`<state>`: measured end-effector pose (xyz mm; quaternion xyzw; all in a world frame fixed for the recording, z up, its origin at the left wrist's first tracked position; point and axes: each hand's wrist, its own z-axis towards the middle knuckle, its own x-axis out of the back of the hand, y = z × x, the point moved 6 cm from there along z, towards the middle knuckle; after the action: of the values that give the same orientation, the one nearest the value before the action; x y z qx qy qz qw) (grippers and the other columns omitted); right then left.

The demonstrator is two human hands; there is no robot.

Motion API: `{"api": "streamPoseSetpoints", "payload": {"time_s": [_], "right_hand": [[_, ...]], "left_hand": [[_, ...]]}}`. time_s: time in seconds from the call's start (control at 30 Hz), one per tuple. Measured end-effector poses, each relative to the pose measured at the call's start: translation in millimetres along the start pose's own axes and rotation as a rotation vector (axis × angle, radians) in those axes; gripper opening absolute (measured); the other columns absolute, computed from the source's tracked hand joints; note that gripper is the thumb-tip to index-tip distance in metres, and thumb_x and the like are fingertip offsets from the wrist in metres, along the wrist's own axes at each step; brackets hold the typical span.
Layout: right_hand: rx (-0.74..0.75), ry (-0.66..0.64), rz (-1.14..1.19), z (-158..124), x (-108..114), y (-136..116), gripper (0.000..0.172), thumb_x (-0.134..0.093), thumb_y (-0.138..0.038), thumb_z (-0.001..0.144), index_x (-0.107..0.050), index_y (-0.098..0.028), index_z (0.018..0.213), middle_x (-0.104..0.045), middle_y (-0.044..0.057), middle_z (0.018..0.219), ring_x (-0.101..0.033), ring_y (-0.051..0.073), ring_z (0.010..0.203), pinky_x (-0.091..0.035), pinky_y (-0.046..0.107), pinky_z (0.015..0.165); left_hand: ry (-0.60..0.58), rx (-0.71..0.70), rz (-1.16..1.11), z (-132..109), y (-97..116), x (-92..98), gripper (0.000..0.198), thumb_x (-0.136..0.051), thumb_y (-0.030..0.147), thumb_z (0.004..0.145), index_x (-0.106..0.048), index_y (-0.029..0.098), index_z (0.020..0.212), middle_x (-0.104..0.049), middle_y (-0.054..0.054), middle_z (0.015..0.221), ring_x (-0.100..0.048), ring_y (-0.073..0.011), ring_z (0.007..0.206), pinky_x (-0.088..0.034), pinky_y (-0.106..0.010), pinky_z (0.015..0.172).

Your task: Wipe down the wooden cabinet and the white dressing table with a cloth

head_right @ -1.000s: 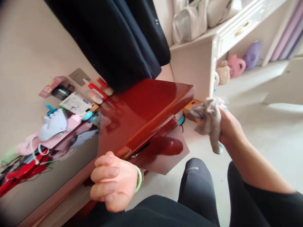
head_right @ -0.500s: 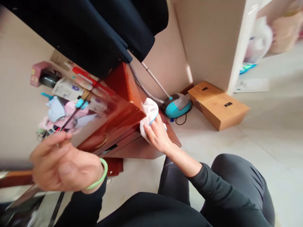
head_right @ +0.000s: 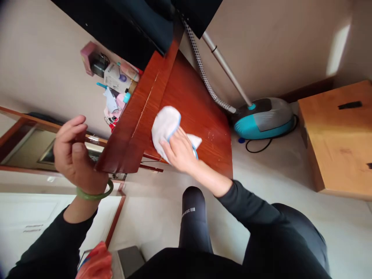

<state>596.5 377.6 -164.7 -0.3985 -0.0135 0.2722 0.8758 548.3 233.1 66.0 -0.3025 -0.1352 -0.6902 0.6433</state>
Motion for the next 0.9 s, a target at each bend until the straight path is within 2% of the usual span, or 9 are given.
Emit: {"api": "streamPoseSetpoints", "payload": {"time_s": [0.13, 0.27, 0.37, 0.47, 0.57, 0.63, 0.73, 0.8, 0.9], "right_hand": [[-0.225, 0.107, 0.096, 30, 5, 87, 0.079, -0.041, -0.090, 0.108, -0.075, -0.025, 0.137, -0.077, 0.011, 0.143, -0.062, 0.034, 0.145, -0.041, 0.059, 0.137], [-0.981, 0.285, 0.015, -82, 47, 200, 0.078, -0.035, -0.079, 0.109, -0.074, -0.016, 0.135, -0.080, 0.020, 0.133, -0.069, 0.034, 0.138, -0.050, 0.057, 0.127], [-1.234, 0.321, -0.079, -162, 76, 218, 0.072, -0.031, -0.069, 0.109, -0.075, -0.014, 0.122, -0.080, 0.027, 0.120, -0.072, 0.040, 0.134, -0.055, 0.059, 0.121], [-1.264, 0.318, -0.105, -187, 75, 192, 0.071, -0.033, -0.064, 0.108, -0.075, -0.009, 0.123, -0.078, 0.031, 0.121, -0.071, 0.048, 0.137, -0.051, 0.070, 0.123], [-1.128, 0.278, -0.061, -156, 49, 135, 0.072, -0.040, -0.063, 0.107, -0.069, -0.009, 0.144, -0.072, 0.028, 0.148, -0.061, 0.045, 0.154, -0.039, 0.070, 0.136], [-0.884, 0.211, 0.005, -110, 26, 82, 0.068, -0.046, -0.066, 0.108, -0.067, -0.019, 0.153, -0.069, 0.016, 0.159, -0.057, 0.035, 0.159, -0.039, 0.055, 0.141], [-0.299, 0.095, 0.052, -41, -1, -11, 0.065, -0.036, -0.069, 0.116, -0.071, -0.022, 0.146, -0.071, 0.013, 0.152, -0.062, 0.034, 0.150, -0.046, 0.055, 0.137], [-0.092, 0.104, 0.003, -27, -8, -54, 0.062, -0.032, -0.066, 0.120, -0.072, -0.024, 0.142, -0.073, 0.013, 0.145, -0.065, 0.033, 0.142, -0.052, 0.057, 0.131], [-0.034, 0.129, -0.075, -47, -12, -79, 0.050, -0.035, -0.057, 0.121, -0.072, -0.027, 0.139, -0.076, 0.013, 0.130, -0.070, 0.034, 0.130, -0.055, 0.064, 0.125]], "left_hand": [[0.022, -0.031, 0.035, 0, 10, -2.4, 0.045, -0.055, 0.048, 0.116, -0.079, 0.015, 0.133, -0.078, -0.011, 0.143, -0.071, -0.0322, 0.138, -0.054, -0.057, 0.123], [0.018, -0.006, 0.101, 2, 15, -4.5, 0.047, -0.048, 0.053, 0.119, -0.078, 0.020, 0.132, -0.080, -0.005, 0.141, -0.072, -0.0331, 0.136, -0.055, -0.063, 0.124], [-0.003, 0.018, 0.061, 1, 15, -6.1, 0.048, -0.049, 0.054, 0.119, -0.078, 0.018, 0.135, -0.079, -0.003, 0.143, -0.070, -0.0338, 0.138, -0.055, -0.064, 0.124], [-0.020, 0.048, -0.006, -1, 12, -7.5, 0.046, -0.051, 0.050, 0.120, -0.077, 0.016, 0.137, -0.078, -0.006, 0.145, -0.069, -0.0327, 0.141, -0.054, -0.062, 0.126], [-0.025, -0.010, 0.002, -3, 12, -7.5, 0.046, -0.050, 0.049, 0.122, -0.075, 0.014, 0.139, -0.076, -0.007, 0.147, -0.068, -0.0307, 0.143, -0.052, -0.060, 0.129], [-0.034, -0.062, -0.003, -4, 11, -7.3, 0.044, -0.050, 0.045, 0.123, -0.073, 0.013, 0.142, -0.075, -0.007, 0.150, -0.067, -0.0293, 0.145, -0.053, -0.058, 0.130], [-0.043, -0.131, -0.070, -5, 11, -5.9, 0.036, -0.055, 0.034, 0.122, -0.071, 0.010, 0.144, -0.074, -0.011, 0.151, -0.067, -0.0288, 0.147, -0.052, -0.057, 0.131], [-0.046, -0.139, -0.115, -5, 10, -4.8, 0.037, -0.059, 0.038, 0.120, -0.070, 0.012, 0.145, -0.072, -0.012, 0.152, -0.066, -0.0291, 0.149, -0.050, -0.056, 0.134], [-0.083, -0.100, -0.191, -7, 8, -5.1, 0.045, -0.059, 0.053, 0.118, -0.066, 0.019, 0.147, -0.066, -0.008, 0.158, -0.060, -0.0302, 0.156, -0.046, -0.054, 0.138]]}}
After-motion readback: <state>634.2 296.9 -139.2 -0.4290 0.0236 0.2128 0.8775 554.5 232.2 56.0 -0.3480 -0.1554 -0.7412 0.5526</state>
